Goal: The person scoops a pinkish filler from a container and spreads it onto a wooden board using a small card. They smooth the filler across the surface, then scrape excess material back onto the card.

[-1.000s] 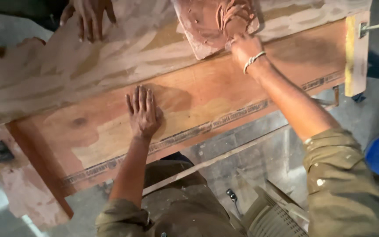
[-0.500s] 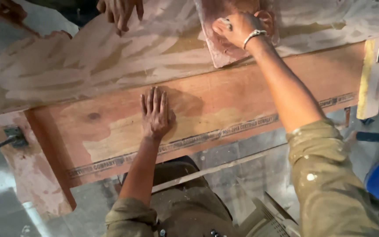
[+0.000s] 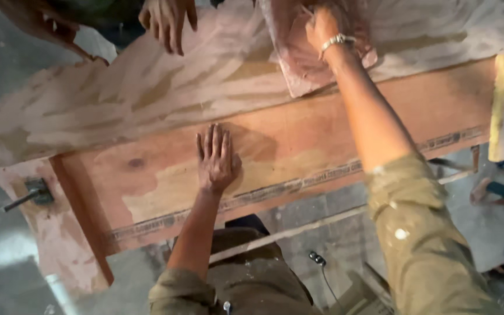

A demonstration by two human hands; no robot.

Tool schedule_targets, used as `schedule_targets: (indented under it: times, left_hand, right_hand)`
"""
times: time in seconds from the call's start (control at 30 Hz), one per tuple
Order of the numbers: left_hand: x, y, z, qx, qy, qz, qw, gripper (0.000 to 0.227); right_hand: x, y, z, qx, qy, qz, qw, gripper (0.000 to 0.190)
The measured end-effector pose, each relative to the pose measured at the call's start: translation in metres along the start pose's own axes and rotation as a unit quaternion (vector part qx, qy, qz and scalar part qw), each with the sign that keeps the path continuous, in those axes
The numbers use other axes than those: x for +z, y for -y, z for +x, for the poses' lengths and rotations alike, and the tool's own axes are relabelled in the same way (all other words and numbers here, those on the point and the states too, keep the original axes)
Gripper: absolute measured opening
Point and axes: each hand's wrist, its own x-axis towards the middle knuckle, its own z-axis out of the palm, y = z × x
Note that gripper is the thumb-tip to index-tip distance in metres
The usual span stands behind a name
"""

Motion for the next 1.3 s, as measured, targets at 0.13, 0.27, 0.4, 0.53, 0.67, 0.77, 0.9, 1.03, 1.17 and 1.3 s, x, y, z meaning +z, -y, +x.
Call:
schedule_targets:
  times: [0.13,0.27,0.4,0.53,0.67,0.77,0.9,1.03,1.17,1.3]
  left_hand:
    - [0.002,0.001,0.006,-0.017,0.039,0.019,0.999,0.06]
    - [0.004,0.004,0.001,0.0,0.052,0.02,0.998,0.062]
    - [-0.004,0.001,0.004,0.009,0.077,-0.005,0.997,0.065]
    - [-0.004,0.004,0.0,0.03,0.074,-0.008,0.997,0.067]
    - [-0.002,0.008,-0.002,0.03,0.092,-0.011,0.995,0.068]
    - [-0.008,0.007,0.0,0.039,0.114,0.001,0.993,0.07]
    - [-0.004,0.004,0.001,0.027,0.111,0.016,0.993,0.068]
    - [-0.003,0.006,0.0,0.035,0.088,0.009,0.995,0.067]
    - [-0.001,0.006,0.002,0.042,0.089,0.001,0.995,0.07]
    - [0.0,0.009,-0.003,0.054,0.085,0.01,0.995,0.07]
  right_hand:
    - [-0.005,0.029,-0.021,-0.035,0.062,0.023,0.997,0.038]
    - [-0.073,0.035,-0.101,0.023,0.127,0.166,0.978,0.036]
    - [-0.127,0.044,-0.222,0.077,0.066,0.18,0.978,0.021]
    - [-0.125,0.05,-0.316,0.035,0.041,0.055,0.997,0.047]
    - [-0.067,0.104,-0.362,0.099,-0.016,0.037,0.994,0.06]
    - [-0.049,0.176,-0.381,0.133,0.011,0.121,0.984,0.027]
    - [-0.067,0.166,-0.386,0.052,0.058,-0.019,0.997,0.033]
    - [-0.059,0.042,-0.346,0.294,0.011,-0.097,0.951,0.027]
    - [-0.031,0.038,-0.331,0.395,-0.041,-0.023,0.917,0.029]
    - [-0.014,0.177,-0.328,0.3,0.066,0.041,0.951,0.022]
